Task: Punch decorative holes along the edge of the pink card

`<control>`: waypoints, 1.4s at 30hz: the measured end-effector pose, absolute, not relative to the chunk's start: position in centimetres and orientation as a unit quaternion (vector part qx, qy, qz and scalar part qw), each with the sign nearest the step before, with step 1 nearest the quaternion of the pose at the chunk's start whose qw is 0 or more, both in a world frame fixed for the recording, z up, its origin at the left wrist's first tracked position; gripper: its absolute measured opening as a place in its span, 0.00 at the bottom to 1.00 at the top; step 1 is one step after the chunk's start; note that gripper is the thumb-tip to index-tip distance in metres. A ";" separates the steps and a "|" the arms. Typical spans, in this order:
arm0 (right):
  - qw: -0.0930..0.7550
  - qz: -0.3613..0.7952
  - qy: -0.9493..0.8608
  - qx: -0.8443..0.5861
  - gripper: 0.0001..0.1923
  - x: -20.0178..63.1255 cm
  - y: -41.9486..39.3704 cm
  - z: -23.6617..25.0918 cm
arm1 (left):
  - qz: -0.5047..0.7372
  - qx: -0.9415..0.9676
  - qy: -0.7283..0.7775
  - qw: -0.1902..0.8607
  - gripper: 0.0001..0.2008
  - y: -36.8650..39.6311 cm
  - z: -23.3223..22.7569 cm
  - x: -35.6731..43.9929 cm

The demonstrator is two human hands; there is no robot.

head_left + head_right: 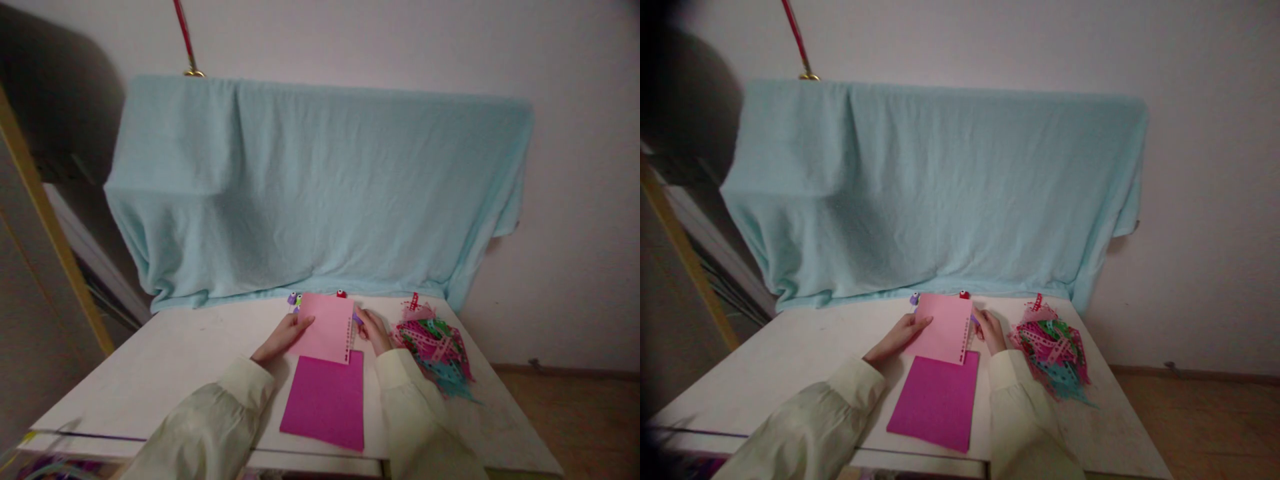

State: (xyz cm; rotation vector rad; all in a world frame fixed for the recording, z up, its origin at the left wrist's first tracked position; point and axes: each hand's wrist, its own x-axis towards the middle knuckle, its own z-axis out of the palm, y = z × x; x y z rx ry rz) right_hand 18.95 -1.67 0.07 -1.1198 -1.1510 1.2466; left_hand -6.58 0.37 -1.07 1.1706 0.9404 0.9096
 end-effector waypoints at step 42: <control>0.443 0.133 -0.631 -0.623 0.18 20.0 1.7 -2.9 | 0.562 0.285 0.327 0.704 0.19 2.1 -1.4 -8.1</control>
